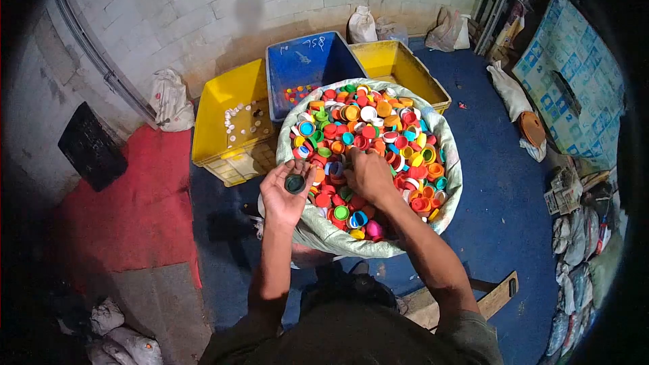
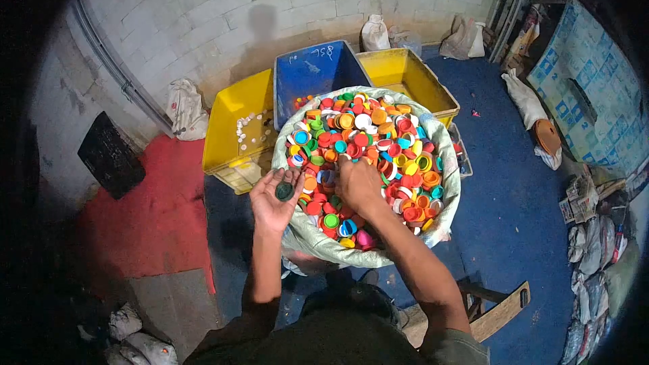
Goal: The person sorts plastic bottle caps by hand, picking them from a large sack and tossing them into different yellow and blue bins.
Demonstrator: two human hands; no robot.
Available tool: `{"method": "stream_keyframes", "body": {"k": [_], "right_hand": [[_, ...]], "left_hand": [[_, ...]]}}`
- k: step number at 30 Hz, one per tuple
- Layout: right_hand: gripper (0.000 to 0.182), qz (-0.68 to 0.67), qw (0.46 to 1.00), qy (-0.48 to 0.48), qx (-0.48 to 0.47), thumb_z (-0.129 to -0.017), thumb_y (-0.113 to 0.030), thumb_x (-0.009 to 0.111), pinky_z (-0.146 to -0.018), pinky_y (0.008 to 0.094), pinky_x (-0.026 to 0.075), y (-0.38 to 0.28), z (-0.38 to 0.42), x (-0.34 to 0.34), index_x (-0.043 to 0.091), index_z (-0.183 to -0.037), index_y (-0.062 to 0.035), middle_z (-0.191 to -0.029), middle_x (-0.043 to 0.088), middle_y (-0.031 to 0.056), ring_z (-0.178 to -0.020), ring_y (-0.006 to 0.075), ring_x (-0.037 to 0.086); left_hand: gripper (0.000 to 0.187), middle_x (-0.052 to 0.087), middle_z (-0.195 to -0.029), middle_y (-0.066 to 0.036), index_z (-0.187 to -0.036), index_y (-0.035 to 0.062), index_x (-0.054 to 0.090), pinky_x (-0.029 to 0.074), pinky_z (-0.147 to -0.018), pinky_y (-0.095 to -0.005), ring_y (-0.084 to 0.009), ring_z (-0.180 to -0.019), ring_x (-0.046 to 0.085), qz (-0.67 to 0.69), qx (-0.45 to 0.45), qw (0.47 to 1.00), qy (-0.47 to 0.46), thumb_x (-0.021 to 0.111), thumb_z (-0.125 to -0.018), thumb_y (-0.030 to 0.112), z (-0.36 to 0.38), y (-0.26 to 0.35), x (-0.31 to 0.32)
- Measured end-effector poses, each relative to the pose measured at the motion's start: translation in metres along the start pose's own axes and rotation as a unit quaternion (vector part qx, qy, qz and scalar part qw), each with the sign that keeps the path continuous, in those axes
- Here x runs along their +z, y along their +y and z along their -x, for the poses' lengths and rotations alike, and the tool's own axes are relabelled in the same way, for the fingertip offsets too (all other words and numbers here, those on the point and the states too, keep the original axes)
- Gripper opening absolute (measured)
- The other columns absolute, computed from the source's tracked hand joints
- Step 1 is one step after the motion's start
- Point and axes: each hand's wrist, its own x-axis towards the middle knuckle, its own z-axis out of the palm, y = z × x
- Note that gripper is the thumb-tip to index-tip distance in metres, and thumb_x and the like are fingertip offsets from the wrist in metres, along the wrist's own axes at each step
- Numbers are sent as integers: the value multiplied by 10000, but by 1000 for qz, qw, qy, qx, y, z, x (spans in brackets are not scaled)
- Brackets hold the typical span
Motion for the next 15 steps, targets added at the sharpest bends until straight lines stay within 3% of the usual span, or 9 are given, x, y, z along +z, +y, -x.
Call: {"method": "stream_keyframes", "body": {"k": [2, 3, 6, 15], "right_hand": [[317, 37, 998, -21, 40, -751, -174, 683, -713, 506, 512, -8, -1, -3, 586, -1017, -32, -804, 653, 241, -816, 425, 638], [323, 22, 998, -32, 45, -753, -174, 680, -707, 510, 512, -7, -2, -3, 581, -1024, -29, -813, 653, 243, -811, 427, 639], [334, -7, 997, -60, 56, -759, -169, 670, -692, 520, 513, -6, -5, -3, 567, -1042, -23, -831, 652, 249, -801, 432, 642], [308, -21, 995, -78, 61, -774, -117, 635, -712, 506, 520, -14, -3, -9, 599, -1069, -40, -833, 658, 245, -823, 418, 651]], "left_hand": [[129, 600, -911, -129, -889, -9, 564, 496, -955, -460, -270, -965, 594, -1, -7, 1000, 2, 578, -867, 117, -4, -1, -2], [136, 592, -893, -98, -899, 11, 565, 513, -874, -421, -233, -891, 593, -20, -2, 1000, 15, 608, -862, 133, -5, -2, -2], [133, 578, -868, -90, -916, 23, 565, 504, -819, -392, -223, -831, 577, -20, -10, 999, 25, 608, -863, 137, -9, -3, -1], [145, 579, -849, -74, -935, 44, 571, 491, -751, -367, -216, -802, 565, -68, -21, 997, 13, 603, -873, 171, -12, -1, 10]]}}
